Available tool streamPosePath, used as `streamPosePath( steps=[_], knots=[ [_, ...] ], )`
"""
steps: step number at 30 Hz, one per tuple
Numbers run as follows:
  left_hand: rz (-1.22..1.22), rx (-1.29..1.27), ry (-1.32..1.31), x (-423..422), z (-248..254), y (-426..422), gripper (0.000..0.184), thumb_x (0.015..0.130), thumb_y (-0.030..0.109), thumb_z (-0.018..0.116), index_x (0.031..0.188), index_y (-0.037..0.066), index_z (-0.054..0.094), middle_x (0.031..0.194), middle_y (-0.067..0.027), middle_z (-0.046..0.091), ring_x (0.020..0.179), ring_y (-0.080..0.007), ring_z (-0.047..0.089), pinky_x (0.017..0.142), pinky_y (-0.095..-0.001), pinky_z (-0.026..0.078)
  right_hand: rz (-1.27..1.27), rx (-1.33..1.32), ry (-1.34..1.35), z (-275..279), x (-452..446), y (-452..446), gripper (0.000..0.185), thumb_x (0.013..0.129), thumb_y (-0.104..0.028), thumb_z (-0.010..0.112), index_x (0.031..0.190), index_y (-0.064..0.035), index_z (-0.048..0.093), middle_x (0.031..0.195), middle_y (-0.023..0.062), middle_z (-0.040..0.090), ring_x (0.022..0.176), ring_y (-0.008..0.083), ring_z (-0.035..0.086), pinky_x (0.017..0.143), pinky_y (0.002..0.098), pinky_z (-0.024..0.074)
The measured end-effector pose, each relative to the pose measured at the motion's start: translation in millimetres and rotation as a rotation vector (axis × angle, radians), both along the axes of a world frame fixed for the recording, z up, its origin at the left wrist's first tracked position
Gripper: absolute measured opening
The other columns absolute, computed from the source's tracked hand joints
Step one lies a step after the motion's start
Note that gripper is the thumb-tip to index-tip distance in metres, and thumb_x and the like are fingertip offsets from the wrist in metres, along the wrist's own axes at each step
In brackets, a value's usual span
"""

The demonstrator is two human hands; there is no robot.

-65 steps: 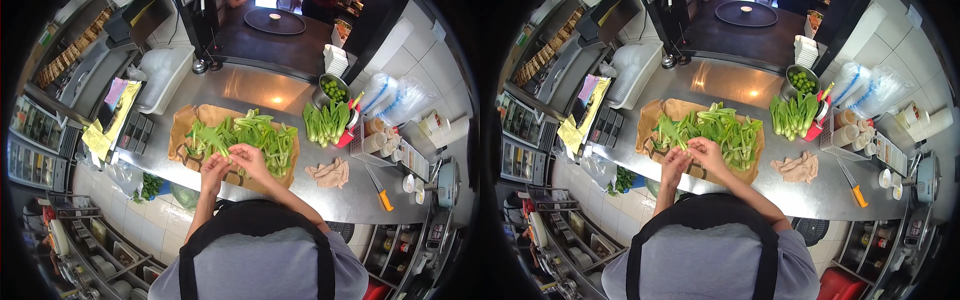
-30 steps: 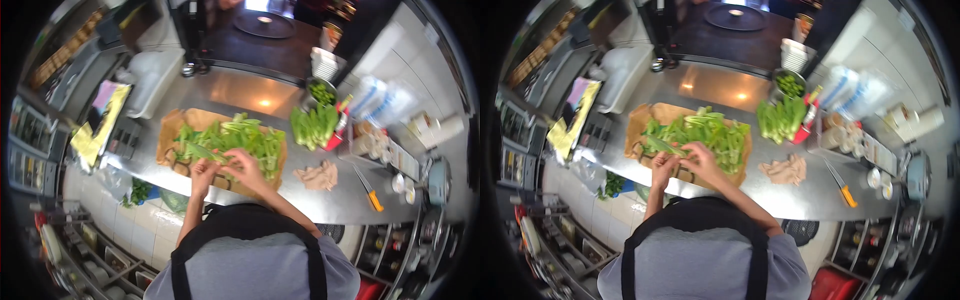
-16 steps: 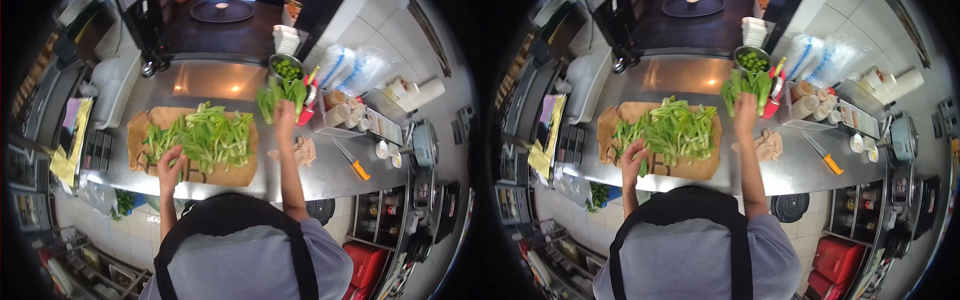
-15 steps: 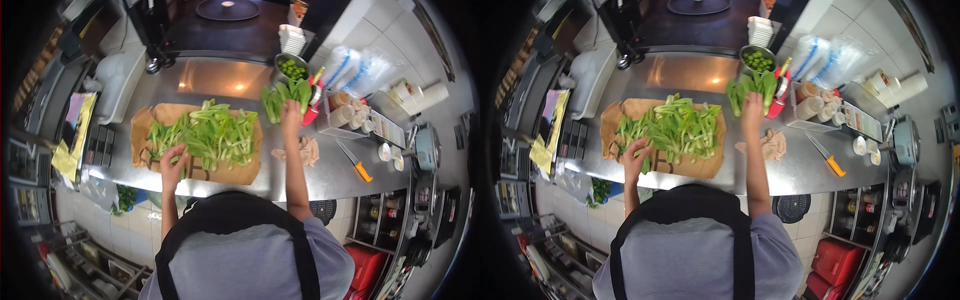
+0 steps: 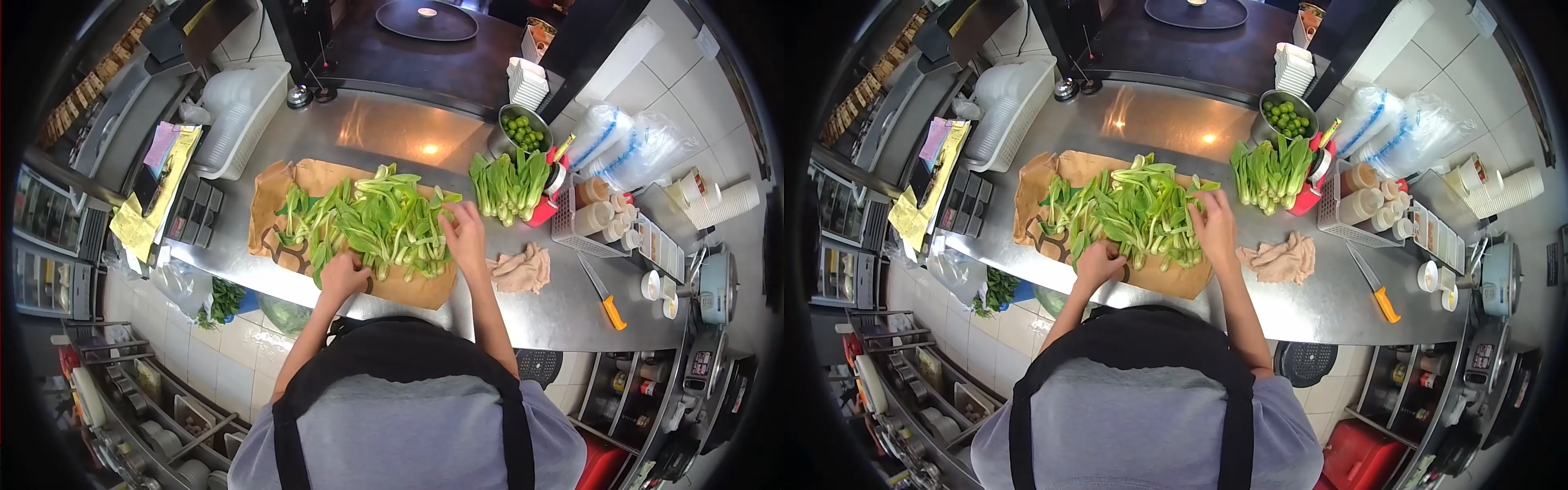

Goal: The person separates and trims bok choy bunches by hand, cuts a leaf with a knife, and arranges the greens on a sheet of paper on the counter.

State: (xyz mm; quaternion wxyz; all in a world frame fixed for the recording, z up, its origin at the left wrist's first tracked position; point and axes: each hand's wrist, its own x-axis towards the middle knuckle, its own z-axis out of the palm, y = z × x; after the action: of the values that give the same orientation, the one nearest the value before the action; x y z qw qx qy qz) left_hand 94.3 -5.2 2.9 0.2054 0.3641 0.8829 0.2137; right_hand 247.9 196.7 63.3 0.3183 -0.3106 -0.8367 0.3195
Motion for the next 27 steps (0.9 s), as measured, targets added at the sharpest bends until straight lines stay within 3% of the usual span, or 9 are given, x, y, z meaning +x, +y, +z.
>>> streamPosePath(
  steps=[6, 13, 18, 24, 27],
  knots=[
    [0.2, 0.357, -0.021, -36.2, 25.6, -17.8, 0.016, 0.07, 0.014, 0.067, 0.08, 0.002, 0.062, 0.066, -0.0108, 0.064, 0.061, -0.0232, 0.063, 0.058, -0.0322, 0.049, 0.061, -0.026, 0.057, 14.8, -9.2, -11.6, 0.021, 0.08, -0.01, 0.064, 0.099, -0.0038, 0.06, 0.09, 0.0089, 0.054, 0.062, 0.02, 0.056, 0.06, 0.0318, 0.0456],
    [0.368, 0.666, 0.067, -60.5, 99.8, -41.7, 0.024, 0.076, 0.002, 0.064, 0.1, -0.002, 0.063, 0.068, -0.0068, 0.064, 0.062, -0.0114, 0.062, 0.056, -0.0238, 0.048, 0.161, -0.074, 0.094, 35.9, -15.0, -26.2, 0.019, 0.08, -0.009, 0.064, 0.098, -0.0031, 0.061, 0.089, 0.0087, 0.056, 0.062, 0.0185, 0.056, 0.058, 0.0299, 0.0451],
    [0.409, 0.908, -0.366, -62.9, 109.8, -44.5, 0.02, 0.081, 0.002, 0.063, 0.101, -0.004, 0.062, 0.082, -0.0073, 0.065, 0.07, -0.012, 0.063, 0.061, -0.022, 0.051, 0.348, -0.182, 0.158, 46.6, -27.4, -49.9, 0.018, 0.08, -0.009, 0.064, 0.097, -0.0034, 0.063, 0.083, 0.0069, 0.059, 0.061, 0.0151, 0.055, 0.056, 0.0275, 0.0443],
    [0.445, 0.995, -0.971, -30.1, 85.6, -30.7, 0.026, 0.082, 0.003, 0.062, 0.107, -0.003, 0.057, 0.093, -0.01, 0.065, 0.082, -0.0184, 0.065, 0.067, -0.0236, 0.054, 0.565, -0.699, 0.215, 24.3, -52.7, -80.3, 0.019, 0.085, -0.011, 0.061, 0.102, -0.002, 0.062, 0.081, -0.0003, 0.061, 0.064, 0.0061, 0.055, 0.053, 0.0196, 0.0418],
    [0.421, 0.938, -1.025, -13.9, 76.9, -23.1, 0.025, 0.084, 0.003, 0.061, 0.108, -0.001, 0.055, 0.095, -0.0087, 0.064, 0.082, -0.0151, 0.064, 0.067, -0.0237, 0.054, 0.57, -0.87, 0.275, 15.1, -61.6, -90.1, 0.017, 0.085, -0.01, 0.062, 0.098, 0.001, 0.06, 0.082, 0.0015, 0.06, 0.062, 0.0069, 0.056, 0.053, 0.0202, 0.0429]
  ],
)
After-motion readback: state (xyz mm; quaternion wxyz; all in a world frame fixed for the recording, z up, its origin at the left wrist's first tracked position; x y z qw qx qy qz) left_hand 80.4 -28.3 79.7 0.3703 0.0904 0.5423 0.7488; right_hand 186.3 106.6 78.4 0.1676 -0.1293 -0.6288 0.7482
